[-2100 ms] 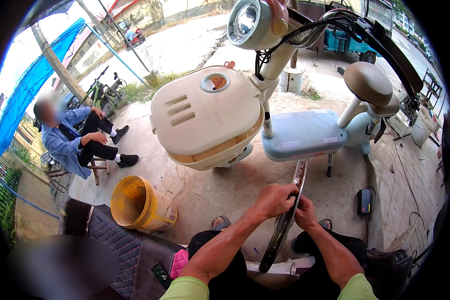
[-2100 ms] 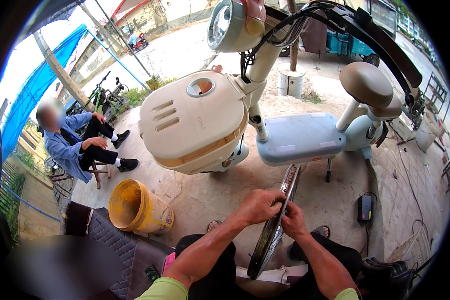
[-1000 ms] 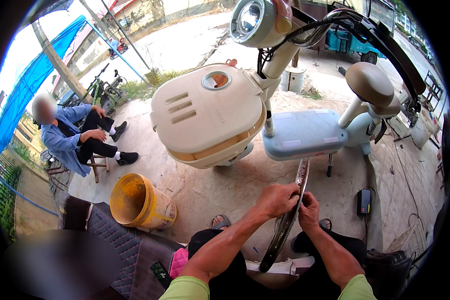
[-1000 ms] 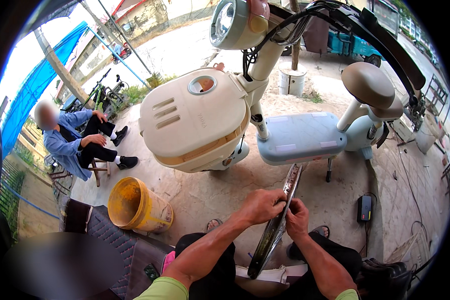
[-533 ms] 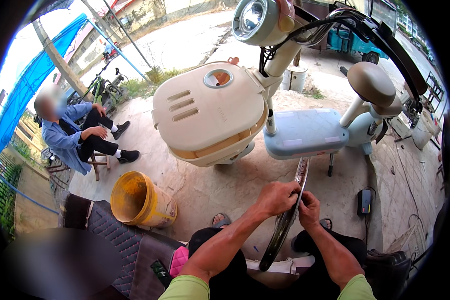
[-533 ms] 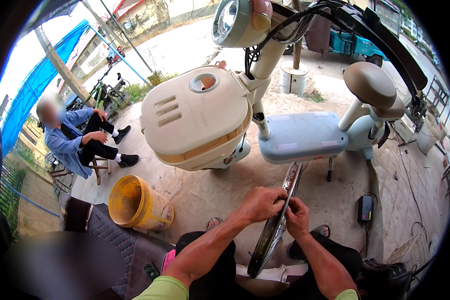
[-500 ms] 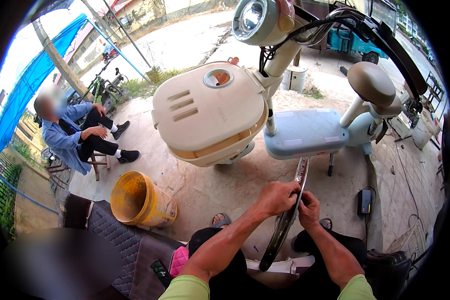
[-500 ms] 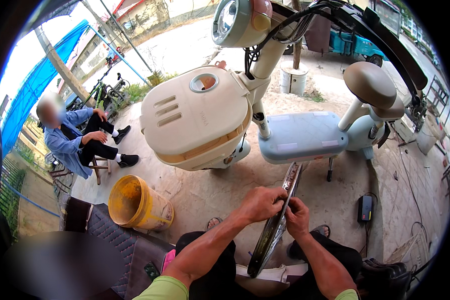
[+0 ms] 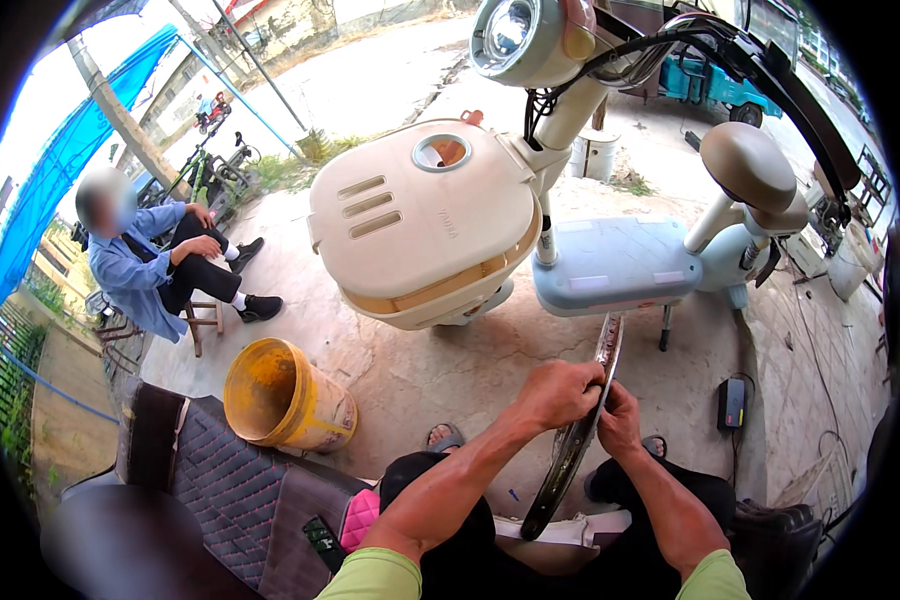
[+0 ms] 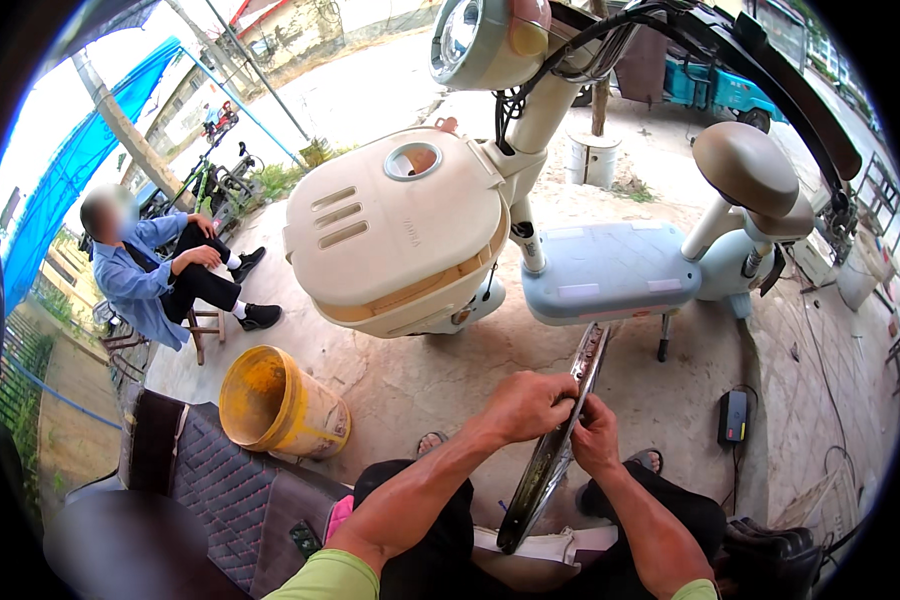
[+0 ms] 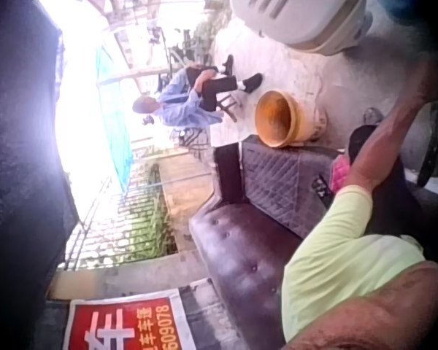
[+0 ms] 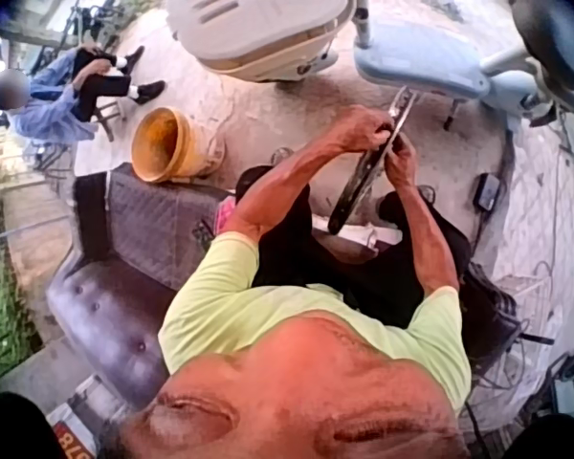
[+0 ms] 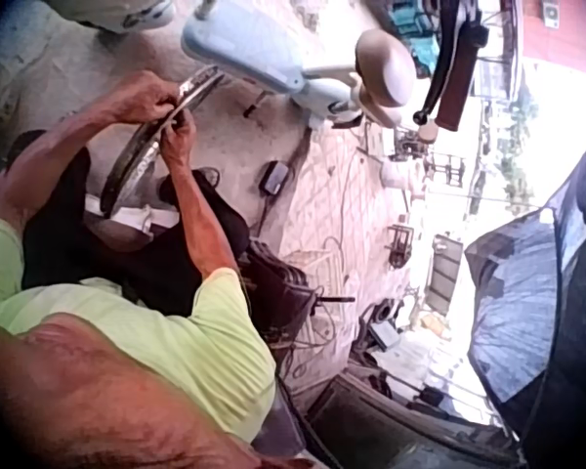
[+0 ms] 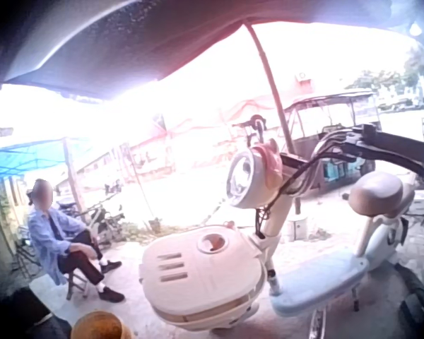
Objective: The person holds a scooter wheel on their lap and repeatedly adjusts the rim and spokes by hand. They rotate the wheel and make small manual adjustments to the rim area throughout the clip.
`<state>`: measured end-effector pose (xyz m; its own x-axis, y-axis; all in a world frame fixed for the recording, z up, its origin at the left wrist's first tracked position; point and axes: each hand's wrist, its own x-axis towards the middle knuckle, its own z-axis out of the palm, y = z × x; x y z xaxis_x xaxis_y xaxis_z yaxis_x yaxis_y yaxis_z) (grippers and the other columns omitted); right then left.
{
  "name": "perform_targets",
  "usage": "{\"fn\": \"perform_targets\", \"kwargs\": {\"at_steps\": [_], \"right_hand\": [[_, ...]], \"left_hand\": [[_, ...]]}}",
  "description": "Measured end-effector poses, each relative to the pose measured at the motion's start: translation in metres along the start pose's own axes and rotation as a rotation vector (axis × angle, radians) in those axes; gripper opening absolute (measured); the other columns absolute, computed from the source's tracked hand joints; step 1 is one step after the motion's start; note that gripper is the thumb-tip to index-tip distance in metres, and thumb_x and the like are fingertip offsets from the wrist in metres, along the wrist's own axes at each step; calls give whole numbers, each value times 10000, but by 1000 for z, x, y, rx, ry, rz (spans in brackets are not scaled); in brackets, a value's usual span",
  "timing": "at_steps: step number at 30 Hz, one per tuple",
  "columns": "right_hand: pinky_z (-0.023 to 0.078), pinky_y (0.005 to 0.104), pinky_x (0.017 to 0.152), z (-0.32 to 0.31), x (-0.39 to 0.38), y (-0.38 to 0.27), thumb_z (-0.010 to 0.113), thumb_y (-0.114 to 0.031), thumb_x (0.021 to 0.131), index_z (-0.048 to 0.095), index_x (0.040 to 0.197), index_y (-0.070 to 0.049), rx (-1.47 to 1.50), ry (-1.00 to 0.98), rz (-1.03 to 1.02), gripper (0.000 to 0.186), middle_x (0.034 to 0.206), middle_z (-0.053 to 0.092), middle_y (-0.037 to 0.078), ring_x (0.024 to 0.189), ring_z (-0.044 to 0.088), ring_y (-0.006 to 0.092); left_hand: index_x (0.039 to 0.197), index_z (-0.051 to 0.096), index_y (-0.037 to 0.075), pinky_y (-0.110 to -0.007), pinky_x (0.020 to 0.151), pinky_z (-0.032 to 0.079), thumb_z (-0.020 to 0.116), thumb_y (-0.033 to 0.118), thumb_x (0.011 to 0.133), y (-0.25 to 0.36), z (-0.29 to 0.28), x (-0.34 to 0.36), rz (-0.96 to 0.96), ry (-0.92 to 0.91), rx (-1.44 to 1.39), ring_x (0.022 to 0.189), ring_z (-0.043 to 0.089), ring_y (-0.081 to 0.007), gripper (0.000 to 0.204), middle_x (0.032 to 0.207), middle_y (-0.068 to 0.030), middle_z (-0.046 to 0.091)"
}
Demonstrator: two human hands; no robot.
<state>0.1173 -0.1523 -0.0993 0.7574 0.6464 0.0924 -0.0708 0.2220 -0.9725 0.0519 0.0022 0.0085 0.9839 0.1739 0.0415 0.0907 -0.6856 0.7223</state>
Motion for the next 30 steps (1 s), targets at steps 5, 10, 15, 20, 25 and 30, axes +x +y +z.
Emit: {"fn": "perform_targets", "kwargs": {"at_steps": [5, 10, 15, 20, 25, 30], "right_hand": [[501, 254, 858, -2, 0, 4, 663, -93, 964, 630, 1181, -4, 59, -21, 26, 237, 1071, 683, 22, 963, 622, 99], [499, 255, 879, -3, -1, 6, 675, -99, 963, 617, 1199, -5, 115, -61, 55, 261, 1089, 681, 19, 986, 617, 94], [502, 257, 882, -3, 0, 9, 689, -89, 950, 611, 1212, -13, 155, -45, 60, 283, 1103, 676, 22, 999, 620, 99], [501, 262, 896, -1, 0, 5, 695, -67, 937, 608, 1223, -16, 189, -61, 69, 303, 1117, 673, 21, 1013, 622, 106], [500, 262, 899, -3, 0, 8, 697, -68, 935, 610, 1223, -19, 185, -58, 65, 306, 1111, 670, 18, 1012, 622, 108], [502, 265, 896, -2, 0, 8, 698, -83, 941, 614, 1208, -19, 159, -66, 62, 287, 1103, 670, 19, 1002, 620, 101]], "left_hand": [[983, 702, 159, -461, 706, 533, 618, 252, 845, 0, 2, 0, 2, 19, -2, 805, 681, -367, 187, 847, -134, 707], [993, 703, 158, -458, 713, 535, 613, 254, 847, 0, -1, 0, 6, -6, 5, 812, 685, -365, 197, 852, -133, 710], [999, 707, 168, -457, 720, 536, 609, 253, 848, 4, -2, -2, -17, 8, -9, 816, 684, -362, 199, 857, -131, 712], [994, 706, 167, -459, 718, 533, 605, 257, 858, -1, 0, -1, -5, 1, -9, 812, 682, -361, 192, 856, -129, 711], [988, 703, 167, -467, 716, 528, 599, 252, 858, 1, -2, -1, -11, -4, -1, 812, 680, -365, 187, 859, -128, 712], [971, 704, 164, -474, 708, 526, 605, 250, 853, -3, 0, 0, 20, -3, 5, 802, 679, -365, 176, 849, -121, 712]]}}
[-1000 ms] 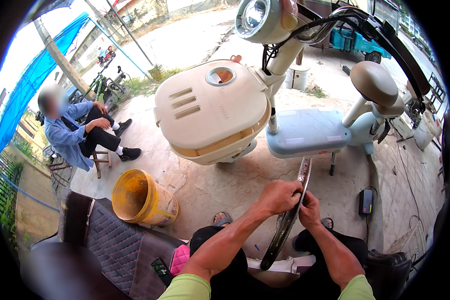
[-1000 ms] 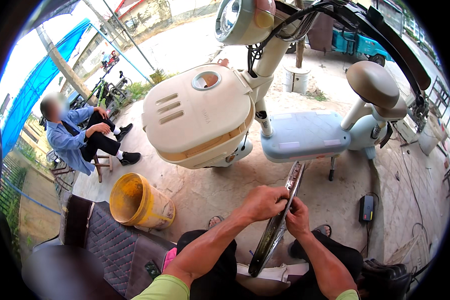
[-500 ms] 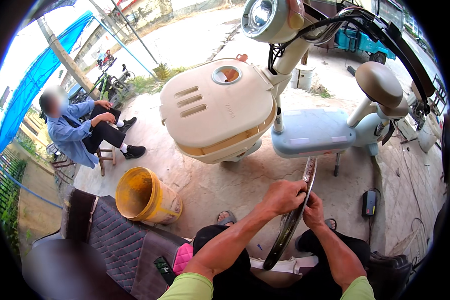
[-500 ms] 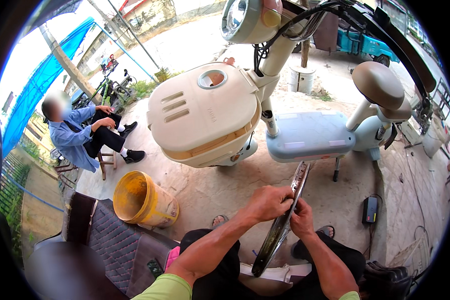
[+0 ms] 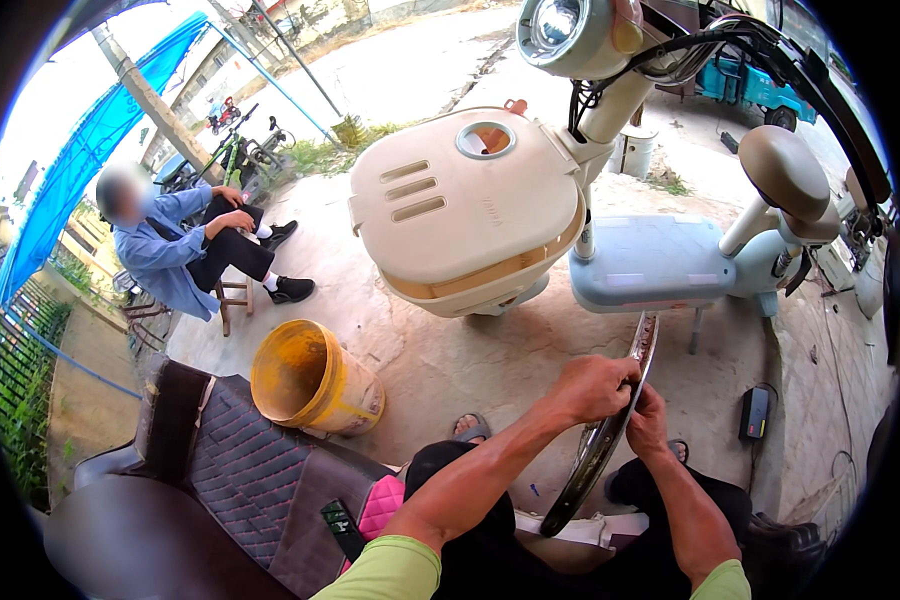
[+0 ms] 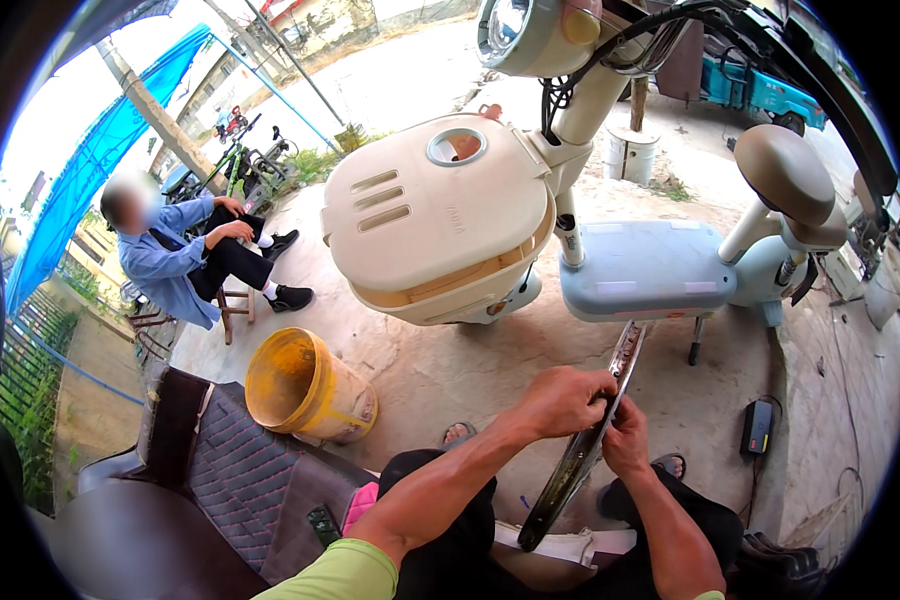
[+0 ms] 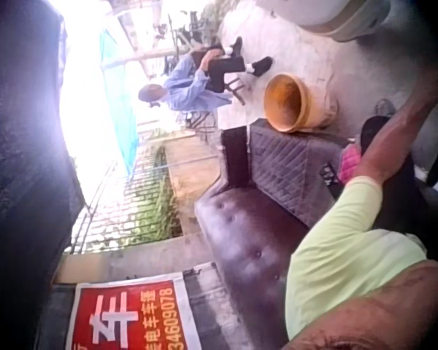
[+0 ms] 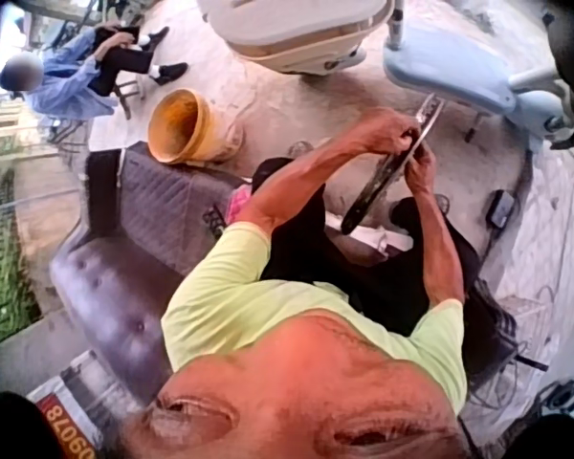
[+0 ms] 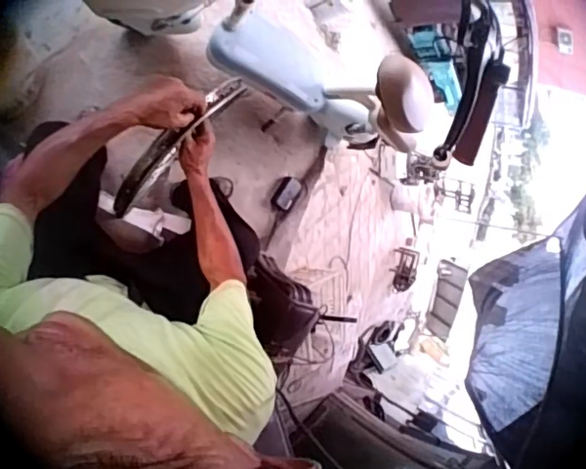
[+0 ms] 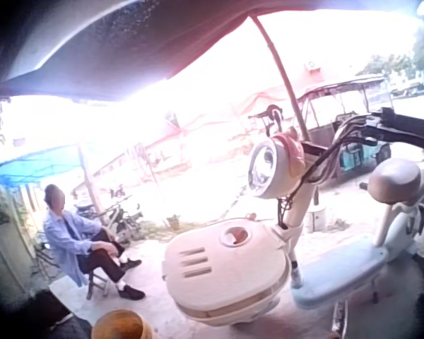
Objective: The person holds a scooter wheel on their lap and repeatedly adjusts the rim and spokes by hand. They rotate the wheel and make small manual adjustments to the rim area throughout the clip.
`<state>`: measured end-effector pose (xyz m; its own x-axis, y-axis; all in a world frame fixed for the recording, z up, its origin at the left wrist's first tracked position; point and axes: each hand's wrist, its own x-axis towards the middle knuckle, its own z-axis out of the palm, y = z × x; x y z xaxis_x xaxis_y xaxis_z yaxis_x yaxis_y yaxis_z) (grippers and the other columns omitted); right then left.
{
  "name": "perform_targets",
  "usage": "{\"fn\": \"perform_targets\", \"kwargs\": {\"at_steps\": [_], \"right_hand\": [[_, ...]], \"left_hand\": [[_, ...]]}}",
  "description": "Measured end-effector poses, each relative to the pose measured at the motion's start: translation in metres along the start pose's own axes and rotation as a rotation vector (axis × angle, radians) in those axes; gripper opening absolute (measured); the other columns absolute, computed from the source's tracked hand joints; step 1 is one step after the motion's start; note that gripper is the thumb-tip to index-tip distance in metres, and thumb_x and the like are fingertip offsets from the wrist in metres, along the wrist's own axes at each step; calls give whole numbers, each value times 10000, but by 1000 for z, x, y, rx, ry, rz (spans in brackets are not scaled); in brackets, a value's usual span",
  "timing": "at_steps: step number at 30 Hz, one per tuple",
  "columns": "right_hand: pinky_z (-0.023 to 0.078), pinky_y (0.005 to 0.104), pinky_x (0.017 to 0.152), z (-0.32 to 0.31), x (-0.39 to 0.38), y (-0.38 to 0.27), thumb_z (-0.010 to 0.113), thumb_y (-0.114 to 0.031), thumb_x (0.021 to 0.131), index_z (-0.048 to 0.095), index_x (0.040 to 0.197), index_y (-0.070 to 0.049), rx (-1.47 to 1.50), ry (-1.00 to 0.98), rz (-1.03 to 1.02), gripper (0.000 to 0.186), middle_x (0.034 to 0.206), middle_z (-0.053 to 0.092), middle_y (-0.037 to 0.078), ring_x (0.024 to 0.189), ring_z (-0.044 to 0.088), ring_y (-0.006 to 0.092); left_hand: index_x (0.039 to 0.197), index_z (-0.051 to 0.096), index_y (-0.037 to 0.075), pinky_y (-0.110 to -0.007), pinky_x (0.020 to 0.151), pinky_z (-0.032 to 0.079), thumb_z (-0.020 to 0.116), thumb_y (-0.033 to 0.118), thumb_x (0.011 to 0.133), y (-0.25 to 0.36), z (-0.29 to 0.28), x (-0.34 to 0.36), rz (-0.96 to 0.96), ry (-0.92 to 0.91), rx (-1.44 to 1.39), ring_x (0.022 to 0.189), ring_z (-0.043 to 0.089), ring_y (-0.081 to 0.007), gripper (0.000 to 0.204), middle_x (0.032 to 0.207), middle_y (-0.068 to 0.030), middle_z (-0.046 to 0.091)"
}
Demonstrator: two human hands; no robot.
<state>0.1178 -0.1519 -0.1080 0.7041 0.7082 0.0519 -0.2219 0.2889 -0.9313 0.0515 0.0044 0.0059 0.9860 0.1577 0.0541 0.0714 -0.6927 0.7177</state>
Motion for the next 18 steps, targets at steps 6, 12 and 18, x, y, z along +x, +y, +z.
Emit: {"fn": "perform_targets", "kwargs": {"at_steps": [6, 12, 18], "right_hand": [[503, 270, 898, 2, 1, -5, 702, -90, 943, 623, 1192, -22, 4, -22, 10, 269, 1101, 671, 21, 1008, 620, 106], [504, 262, 887, 1, 0, -5, 697, -98, 949, 620, 1202, -14, -13, -4, 16, 277, 1097, 678, 21, 992, 624, 99], [500, 256, 886, -1, 1, -4, 704, -120, 945, 614, 1216, -1, -36, 0, 11, 309, 1103, 677, 23, 996, 621, 98]], "left_hand": [[967, 702, 155, -473, 694, 526, 610, 240, 843, 0, 2, 1, -8, 25, -20, 795, 678, -367, 176, 847, -125, 711], [951, 702, 149, -473, 693, 525, 611, 235, 844, 1, 2, 1, 2, 26, -22, 792, 677, -368, 165, 843, -127, 709], [944, 703, 142, -474, 696, 526, 611, 218, 840, -1, 4, 2, -5, 45, -47, 795, 676, -371, 159, 841, -131, 710]]}}
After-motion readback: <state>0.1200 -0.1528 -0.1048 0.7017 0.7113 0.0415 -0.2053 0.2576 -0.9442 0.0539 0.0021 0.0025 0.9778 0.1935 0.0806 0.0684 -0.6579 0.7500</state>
